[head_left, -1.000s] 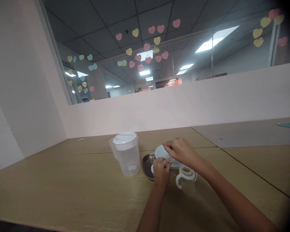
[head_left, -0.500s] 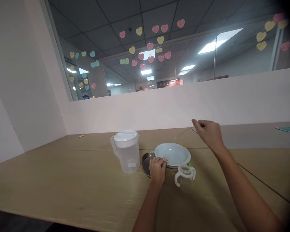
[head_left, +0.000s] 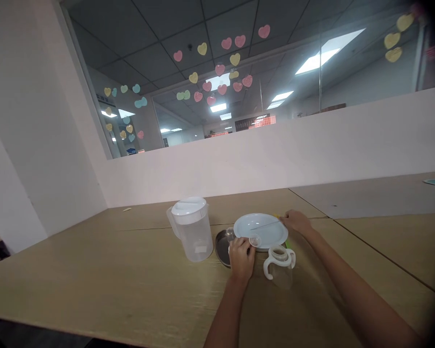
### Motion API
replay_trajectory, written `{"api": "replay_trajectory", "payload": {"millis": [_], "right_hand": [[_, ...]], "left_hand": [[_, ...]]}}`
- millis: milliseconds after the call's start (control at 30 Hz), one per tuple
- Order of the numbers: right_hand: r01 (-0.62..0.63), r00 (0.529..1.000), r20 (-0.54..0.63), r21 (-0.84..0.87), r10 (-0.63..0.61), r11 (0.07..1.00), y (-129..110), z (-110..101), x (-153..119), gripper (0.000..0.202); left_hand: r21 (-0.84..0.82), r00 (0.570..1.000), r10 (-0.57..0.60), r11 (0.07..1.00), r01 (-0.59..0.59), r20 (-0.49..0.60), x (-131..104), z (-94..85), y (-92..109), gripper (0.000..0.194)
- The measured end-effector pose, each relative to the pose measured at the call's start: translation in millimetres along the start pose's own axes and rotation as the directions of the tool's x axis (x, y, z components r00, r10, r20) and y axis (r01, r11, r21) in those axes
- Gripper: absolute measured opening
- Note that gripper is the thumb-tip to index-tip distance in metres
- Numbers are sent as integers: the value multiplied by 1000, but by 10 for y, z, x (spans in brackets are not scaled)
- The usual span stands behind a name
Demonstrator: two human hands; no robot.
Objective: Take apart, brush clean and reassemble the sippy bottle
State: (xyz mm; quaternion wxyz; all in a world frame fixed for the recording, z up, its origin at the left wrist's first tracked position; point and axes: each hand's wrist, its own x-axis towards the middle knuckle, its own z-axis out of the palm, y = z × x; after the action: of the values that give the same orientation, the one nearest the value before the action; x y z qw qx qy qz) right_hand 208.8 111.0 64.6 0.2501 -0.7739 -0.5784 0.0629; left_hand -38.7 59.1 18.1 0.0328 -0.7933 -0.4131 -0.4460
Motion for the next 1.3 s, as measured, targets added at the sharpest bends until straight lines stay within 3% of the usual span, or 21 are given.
{"api": "replay_trajectory", "payload": {"millis": [133,233,367,433,500,567,733,900,1100,1200,1300], "right_hand": [[64,998,22,-24,-63,998,-141,-69,-57,23],[261,956,124,44,-264,964,-392,-149,-179,24],[490,762,330,267,-557,830,-765,-162,-390,31],[511,612,382,478,-693,715,-882,-119,-474,34],[478,540,362,611,-760,631,-933,-67,-520,33],[468,565,338,620,-752,630,-928,-28,-526,31],[470,707,323,449,-629,760,-782,-2,-405,25],[421,828,304,218,-471,881,-652,139,-272,15],[397,825,361,175,-434,901,-662,352,-289,13],[416,845,255,240,-471,877,-709,242,-291,17],[435,876,73,301,-476,848,-777,-21,-294,24]], "left_hand": [[-19,1000,-4,1000,4,-1,-5,0,2,15],[-38,999,-30,999,29,-14,0,8,-7,17],[-70,997,-72,995,69,-42,20,11,-40,19],[-80,994,-91,993,86,-57,31,4,-61,21],[-82,992,-103,992,97,-69,38,-9,-73,21],[-77,992,-104,992,98,-74,41,-30,-72,21],[54,987,-110,992,117,-118,33,-99,-57,21],[171,943,-323,927,333,-84,40,-105,-125,28],[212,901,-434,879,427,-15,20,-42,-222,26],[219,899,-438,878,425,11,8,-27,-240,24],[206,900,-435,882,424,8,6,-31,-244,23]]}}
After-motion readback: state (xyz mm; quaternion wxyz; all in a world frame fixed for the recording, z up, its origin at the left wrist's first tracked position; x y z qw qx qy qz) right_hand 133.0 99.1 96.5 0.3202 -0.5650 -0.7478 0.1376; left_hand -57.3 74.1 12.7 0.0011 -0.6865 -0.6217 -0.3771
